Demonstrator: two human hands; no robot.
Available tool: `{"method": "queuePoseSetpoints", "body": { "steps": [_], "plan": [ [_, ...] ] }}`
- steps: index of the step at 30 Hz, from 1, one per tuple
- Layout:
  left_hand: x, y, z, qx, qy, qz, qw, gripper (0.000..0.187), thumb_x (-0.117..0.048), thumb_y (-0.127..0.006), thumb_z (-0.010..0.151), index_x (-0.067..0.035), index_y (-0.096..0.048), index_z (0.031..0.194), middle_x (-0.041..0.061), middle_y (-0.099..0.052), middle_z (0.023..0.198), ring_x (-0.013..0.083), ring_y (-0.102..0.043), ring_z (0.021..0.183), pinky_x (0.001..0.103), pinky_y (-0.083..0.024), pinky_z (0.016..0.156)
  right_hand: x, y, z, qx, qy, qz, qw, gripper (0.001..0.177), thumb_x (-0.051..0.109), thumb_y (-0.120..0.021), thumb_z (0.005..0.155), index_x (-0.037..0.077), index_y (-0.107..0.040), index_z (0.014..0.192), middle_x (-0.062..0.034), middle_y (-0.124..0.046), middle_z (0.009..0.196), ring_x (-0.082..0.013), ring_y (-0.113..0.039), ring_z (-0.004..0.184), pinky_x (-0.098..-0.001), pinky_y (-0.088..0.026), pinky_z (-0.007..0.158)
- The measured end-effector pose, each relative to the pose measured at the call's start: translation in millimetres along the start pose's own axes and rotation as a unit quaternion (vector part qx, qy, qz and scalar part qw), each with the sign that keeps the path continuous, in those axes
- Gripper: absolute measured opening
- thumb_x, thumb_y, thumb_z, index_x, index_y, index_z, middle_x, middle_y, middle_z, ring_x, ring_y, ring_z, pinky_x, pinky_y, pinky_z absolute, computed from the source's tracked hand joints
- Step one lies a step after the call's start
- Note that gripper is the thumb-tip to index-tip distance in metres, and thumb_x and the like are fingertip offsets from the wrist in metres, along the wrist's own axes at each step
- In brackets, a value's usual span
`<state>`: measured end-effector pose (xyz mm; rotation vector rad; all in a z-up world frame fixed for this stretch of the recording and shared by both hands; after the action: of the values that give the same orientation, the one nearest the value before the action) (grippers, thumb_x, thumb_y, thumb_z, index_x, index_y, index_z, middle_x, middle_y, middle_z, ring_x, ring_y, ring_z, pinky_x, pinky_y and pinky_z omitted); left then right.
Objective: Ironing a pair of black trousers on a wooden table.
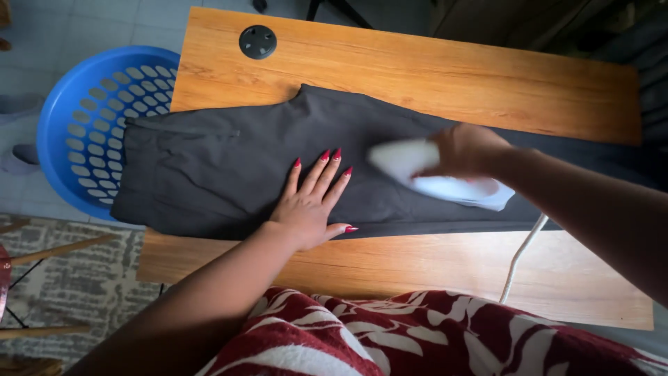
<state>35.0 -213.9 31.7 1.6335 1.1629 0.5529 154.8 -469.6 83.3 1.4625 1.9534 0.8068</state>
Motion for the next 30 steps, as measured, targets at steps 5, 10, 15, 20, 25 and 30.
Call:
{"method": "queuePoseSetpoints", "body": {
  "steps": [5,10,15,20,25,30],
  "plan": [
    [-2,0,0,0.043,0.012,0.013,0.999,0.103,-0.072,-0.049,0.089,-0.018,-0.003,0.163,0.013,0.016,0.169,0.0289,0.014,0.155,0.062,0.004,0.12,-43,-16,-16,0.032,0.006,-0.007,0.999,0.082,0.079,-0.067,0.077,0.018,-0.065,0.131,-0.0083,-0.079,0.093,-0.0239,-0.077,0.081,-0.0399,-0.063,0.077],
    [-7,-4,3,0.016,0.007,-0.01,1.0,0.099,-0.071,-0.048,0.091,-0.017,-0.006,0.163,0.013,0.012,0.169,0.0294,0.011,0.155,0.062,0.002,0.12,-89,-32,-25,0.064,-0.009,0.001,0.998,0.084,0.077,-0.065,0.075,0.016,-0.068,0.133,-0.0101,-0.079,0.096,-0.0268,-0.081,0.082,-0.0424,-0.067,0.084],
    [-34,-8,22,-0.043,0.018,-0.012,0.999,0.093,-0.068,-0.047,0.094,-0.015,-0.01,0.162,0.014,0.009,0.169,0.0312,0.007,0.156,0.063,0.001,0.119,-78,-38,-40,0.033,0.061,-0.062,0.996,0.094,0.082,-0.067,0.072,0.02,-0.057,0.142,-0.0073,-0.076,0.106,-0.0225,-0.076,0.09,-0.0413,-0.062,0.084],
    [-68,-15,23,-0.017,-0.101,-0.031,0.994,0.093,-0.064,-0.053,0.092,-0.016,-0.014,0.162,0.014,0.005,0.17,0.0316,0.006,0.156,0.062,0.002,0.12,-73,-28,-44,0.05,-0.067,0.033,0.996,0.084,0.08,-0.066,0.073,0.018,-0.073,0.13,-0.0116,-0.08,0.105,-0.0267,-0.079,0.094,-0.039,-0.063,0.088],
    [-67,-16,20,-0.031,-0.11,-0.043,0.993,0.095,-0.064,-0.055,0.09,-0.017,-0.015,0.162,0.015,0.006,0.17,0.0312,0.007,0.156,0.063,0.004,0.12,-67,-36,-47,0.005,-0.004,-0.027,1.0,0.091,0.084,-0.071,0.068,0.019,-0.067,0.132,-0.0115,-0.077,0.105,-0.0286,-0.074,0.096,-0.0421,-0.059,0.087],
    [-70,-12,20,-0.039,-0.094,-0.02,0.995,0.097,-0.065,-0.055,0.089,-0.016,-0.013,0.161,0.016,0.008,0.169,0.032,0.008,0.156,0.063,0.005,0.119,-91,-32,-35,0.009,-0.088,0.04,0.995,0.085,0.082,-0.068,0.072,0.013,-0.07,0.122,-0.0132,-0.08,0.092,-0.0282,-0.08,0.083,-0.0413,-0.065,0.084]
  ]
}}
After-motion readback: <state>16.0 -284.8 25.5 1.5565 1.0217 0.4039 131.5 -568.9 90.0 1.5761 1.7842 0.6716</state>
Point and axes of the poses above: each hand's wrist, its own z-axis towards the middle knuckle, its own y-axis out of the back of the hand, x = y × z, the point moved 3 cm from there along z, towards the middle knuckle
